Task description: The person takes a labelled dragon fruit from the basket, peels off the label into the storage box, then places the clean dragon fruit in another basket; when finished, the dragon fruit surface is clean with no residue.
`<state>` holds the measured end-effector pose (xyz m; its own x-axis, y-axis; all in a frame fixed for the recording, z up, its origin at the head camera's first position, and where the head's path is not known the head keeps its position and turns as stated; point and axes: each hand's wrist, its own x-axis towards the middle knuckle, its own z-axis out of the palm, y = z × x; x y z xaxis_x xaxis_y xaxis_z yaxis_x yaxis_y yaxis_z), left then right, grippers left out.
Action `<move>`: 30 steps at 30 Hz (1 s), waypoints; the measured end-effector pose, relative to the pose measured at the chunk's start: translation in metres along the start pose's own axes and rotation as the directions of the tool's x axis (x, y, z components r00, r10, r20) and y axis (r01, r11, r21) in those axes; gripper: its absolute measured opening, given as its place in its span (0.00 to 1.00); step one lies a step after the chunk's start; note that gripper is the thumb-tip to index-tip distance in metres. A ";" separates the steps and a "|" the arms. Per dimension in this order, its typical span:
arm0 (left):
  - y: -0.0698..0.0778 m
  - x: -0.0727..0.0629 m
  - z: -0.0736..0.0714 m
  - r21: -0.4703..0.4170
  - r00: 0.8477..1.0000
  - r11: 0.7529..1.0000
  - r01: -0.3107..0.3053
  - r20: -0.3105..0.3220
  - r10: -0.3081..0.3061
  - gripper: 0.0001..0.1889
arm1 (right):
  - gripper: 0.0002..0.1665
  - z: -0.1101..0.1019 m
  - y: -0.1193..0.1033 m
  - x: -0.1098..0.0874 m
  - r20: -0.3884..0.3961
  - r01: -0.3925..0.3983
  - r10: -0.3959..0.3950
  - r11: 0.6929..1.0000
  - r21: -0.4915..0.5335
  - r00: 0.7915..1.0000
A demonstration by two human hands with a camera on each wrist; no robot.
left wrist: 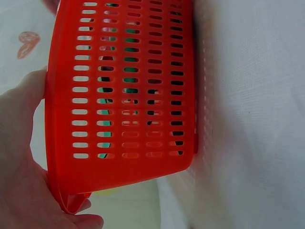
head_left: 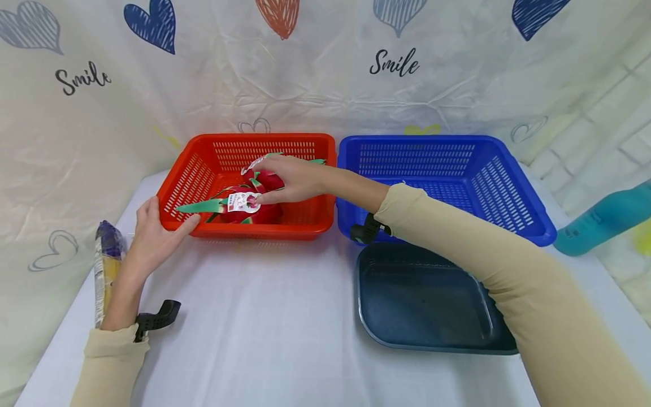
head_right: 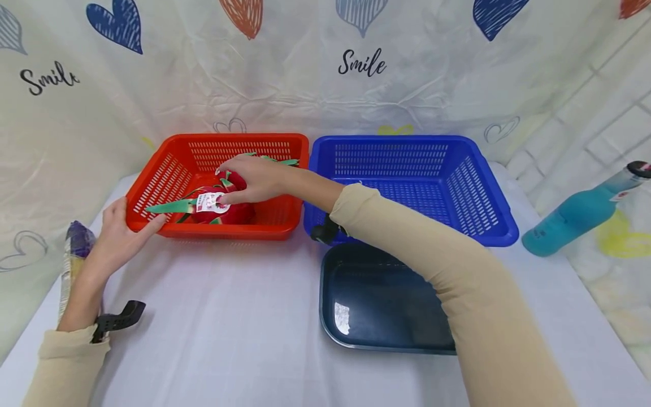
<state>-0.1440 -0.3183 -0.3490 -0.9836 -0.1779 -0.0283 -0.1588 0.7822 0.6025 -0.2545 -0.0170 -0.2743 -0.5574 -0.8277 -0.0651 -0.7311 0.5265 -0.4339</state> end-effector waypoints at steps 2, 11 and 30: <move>0.000 0.000 -0.001 0.004 1.000 1.000 0.000 -0.001 0.000 0.56 | 0.42 0.001 -0.001 0.008 0.026 0.019 -0.019 1.000 -0.010 0.999; -0.001 0.001 -0.001 0.017 1.000 1.000 -0.007 -0.005 0.007 0.56 | 0.43 0.004 -0.010 0.037 0.106 0.048 -0.045 0.998 -0.031 0.993; 0.001 0.001 -0.002 0.017 1.000 1.000 0.000 0.012 0.000 0.57 | 0.44 0.009 -0.009 0.062 0.186 0.052 -0.047 0.998 -0.026 0.981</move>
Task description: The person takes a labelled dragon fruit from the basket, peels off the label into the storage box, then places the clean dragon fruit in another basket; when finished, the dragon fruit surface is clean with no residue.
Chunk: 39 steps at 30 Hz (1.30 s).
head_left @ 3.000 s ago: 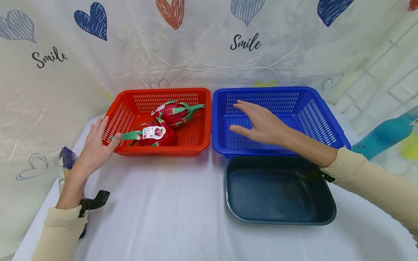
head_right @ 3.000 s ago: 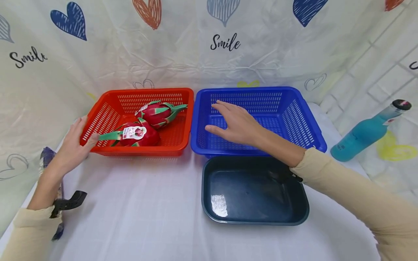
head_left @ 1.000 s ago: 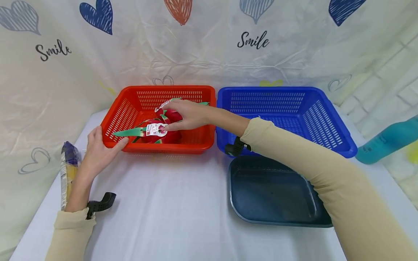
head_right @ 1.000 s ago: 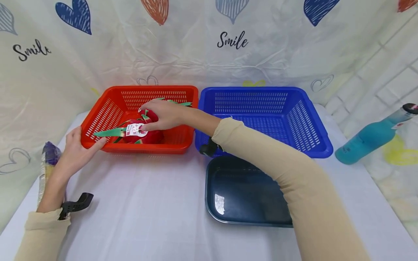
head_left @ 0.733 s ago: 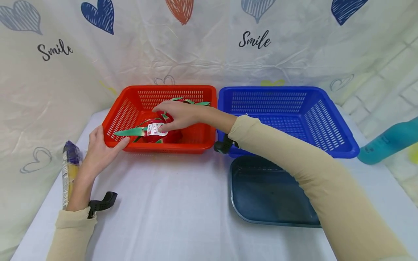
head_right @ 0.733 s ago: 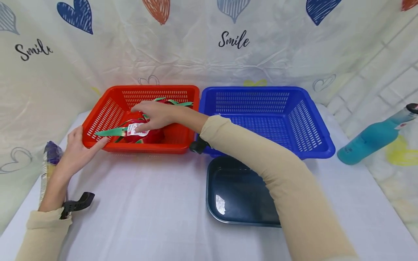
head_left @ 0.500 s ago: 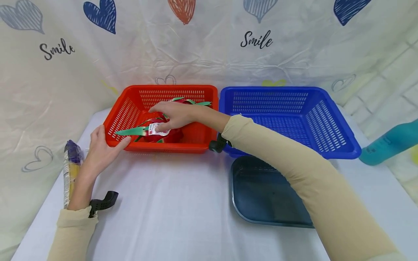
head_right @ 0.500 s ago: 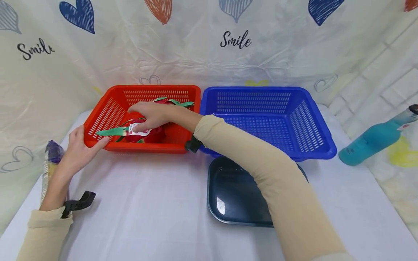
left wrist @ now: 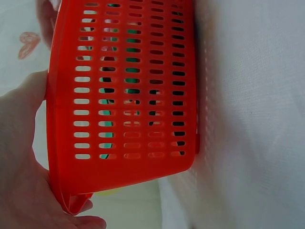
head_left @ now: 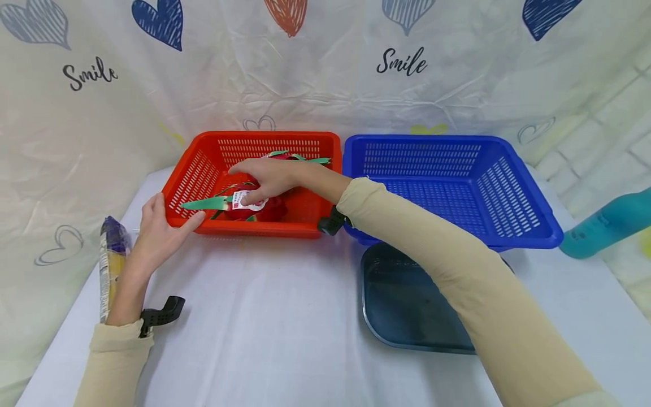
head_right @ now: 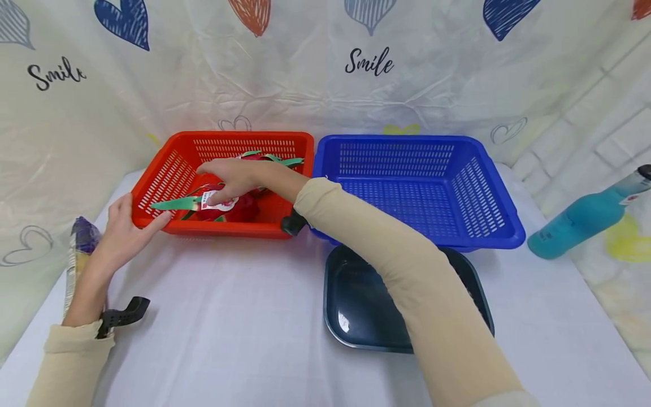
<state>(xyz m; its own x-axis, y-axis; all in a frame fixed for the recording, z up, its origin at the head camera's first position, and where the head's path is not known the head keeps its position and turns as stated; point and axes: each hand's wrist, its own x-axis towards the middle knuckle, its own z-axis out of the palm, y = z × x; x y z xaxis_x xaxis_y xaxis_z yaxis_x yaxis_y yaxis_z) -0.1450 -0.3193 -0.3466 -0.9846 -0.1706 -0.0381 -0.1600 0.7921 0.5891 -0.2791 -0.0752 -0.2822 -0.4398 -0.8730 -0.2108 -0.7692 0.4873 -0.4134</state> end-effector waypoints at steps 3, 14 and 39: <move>0.000 0.000 0.000 -0.005 1.000 1.000 0.000 0.002 0.000 0.57 | 0.43 -0.004 -0.001 0.005 0.012 -0.002 0.002 1.000 -0.025 1.000; 0.000 0.001 0.002 -0.001 1.000 1.000 -0.021 -0.012 0.021 0.56 | 0.40 -0.009 0.006 0.021 0.065 -0.023 0.024 1.000 -0.019 0.998; -0.002 -0.001 -0.001 -0.011 1.000 1.000 0.000 -0.002 0.000 0.56 | 0.47 0.002 0.020 0.038 0.161 -0.044 -0.001 0.960 0.276 0.987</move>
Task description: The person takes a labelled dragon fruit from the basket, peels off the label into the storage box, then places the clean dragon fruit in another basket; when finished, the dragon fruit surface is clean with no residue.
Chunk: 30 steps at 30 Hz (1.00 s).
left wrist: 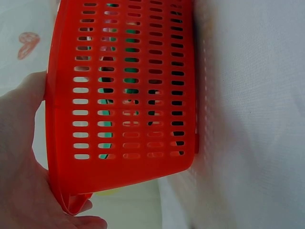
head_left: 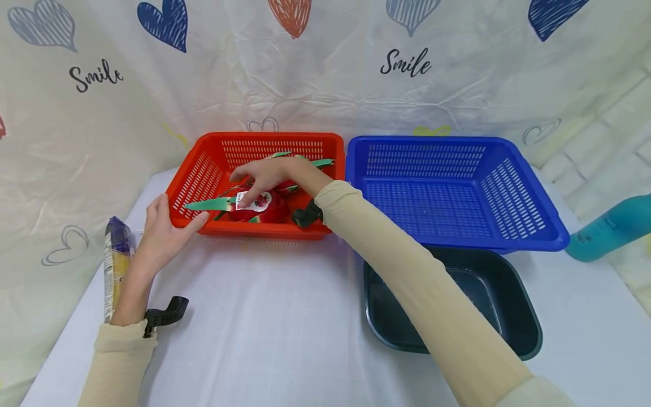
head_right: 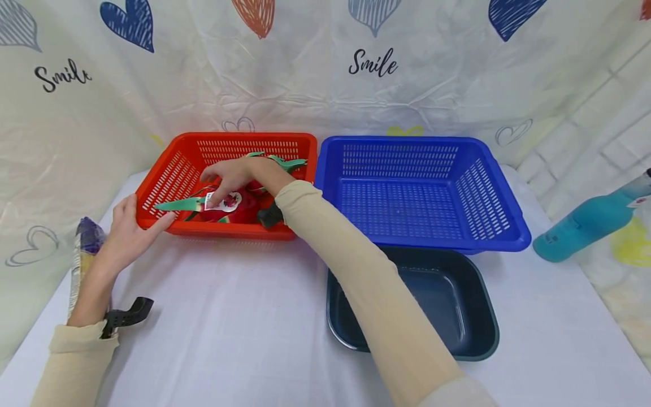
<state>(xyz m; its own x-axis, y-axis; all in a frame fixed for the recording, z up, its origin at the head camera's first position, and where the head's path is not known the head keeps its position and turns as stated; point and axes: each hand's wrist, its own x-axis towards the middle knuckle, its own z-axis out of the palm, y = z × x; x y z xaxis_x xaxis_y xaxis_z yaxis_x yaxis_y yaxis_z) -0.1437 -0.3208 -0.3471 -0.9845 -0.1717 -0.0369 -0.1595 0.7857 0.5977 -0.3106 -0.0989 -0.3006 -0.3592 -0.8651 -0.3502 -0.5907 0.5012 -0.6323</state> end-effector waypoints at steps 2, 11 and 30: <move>0.000 0.001 0.001 0.000 1.000 1.000 -0.006 -0.006 0.006 0.56 | 0.47 0.000 0.000 0.000 0.009 0.007 -0.007 1.000 0.013 1.000; -0.001 0.002 0.001 0.011 1.000 1.000 -0.015 -0.018 0.016 0.56 | 0.50 0.004 0.002 0.006 0.059 -0.010 0.013 0.999 -0.043 0.998; -0.001 0.000 0.000 0.021 1.000 1.000 -0.010 -0.007 0.010 0.56 | 0.49 0.005 0.004 0.005 0.057 0.021 -0.017 0.997 -0.080 0.998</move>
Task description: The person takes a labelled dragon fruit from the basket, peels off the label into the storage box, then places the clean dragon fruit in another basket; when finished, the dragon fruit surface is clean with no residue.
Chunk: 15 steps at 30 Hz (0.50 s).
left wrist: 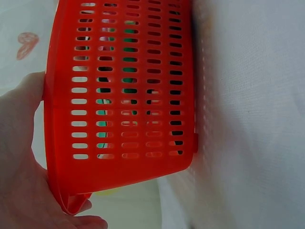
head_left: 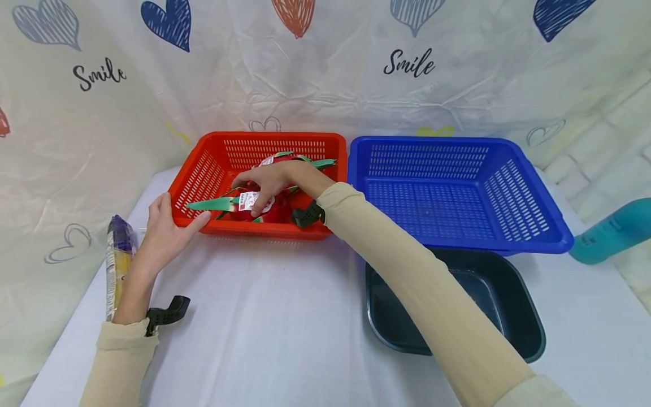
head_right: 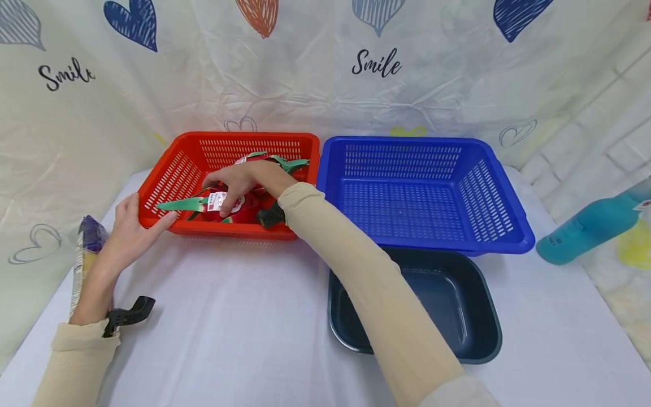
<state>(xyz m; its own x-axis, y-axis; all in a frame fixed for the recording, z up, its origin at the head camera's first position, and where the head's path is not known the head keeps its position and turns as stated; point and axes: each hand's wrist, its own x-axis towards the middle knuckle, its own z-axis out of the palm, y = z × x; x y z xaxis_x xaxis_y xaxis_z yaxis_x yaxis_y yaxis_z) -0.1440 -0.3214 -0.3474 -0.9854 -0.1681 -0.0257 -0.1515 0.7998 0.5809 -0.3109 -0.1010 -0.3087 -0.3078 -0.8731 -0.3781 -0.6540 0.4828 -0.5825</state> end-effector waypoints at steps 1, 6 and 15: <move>0.000 0.000 0.000 0.000 1.000 1.000 0.001 0.000 -0.001 0.56 | 0.48 0.000 0.000 0.000 -0.003 0.001 -0.001 1.000 0.009 1.000; 0.000 0.000 0.001 0.002 1.000 1.000 0.002 -0.002 -0.002 0.56 | 0.47 0.001 0.004 0.000 -0.012 0.012 -0.011 0.999 0.035 1.000; 0.000 0.000 0.001 0.008 1.000 1.000 0.000 -0.013 0.000 0.56 | 0.49 0.003 0.006 0.001 -0.017 0.030 -0.029 0.999 0.043 0.999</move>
<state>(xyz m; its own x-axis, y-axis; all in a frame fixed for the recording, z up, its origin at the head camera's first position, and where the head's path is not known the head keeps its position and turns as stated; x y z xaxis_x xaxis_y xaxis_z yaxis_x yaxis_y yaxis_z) -0.1443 -0.3207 -0.3486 -0.9844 -0.1755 -0.0152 -0.1522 0.8043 0.5744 -0.3130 -0.0989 -0.3144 -0.3008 -0.8877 -0.3486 -0.6326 0.4592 -0.6236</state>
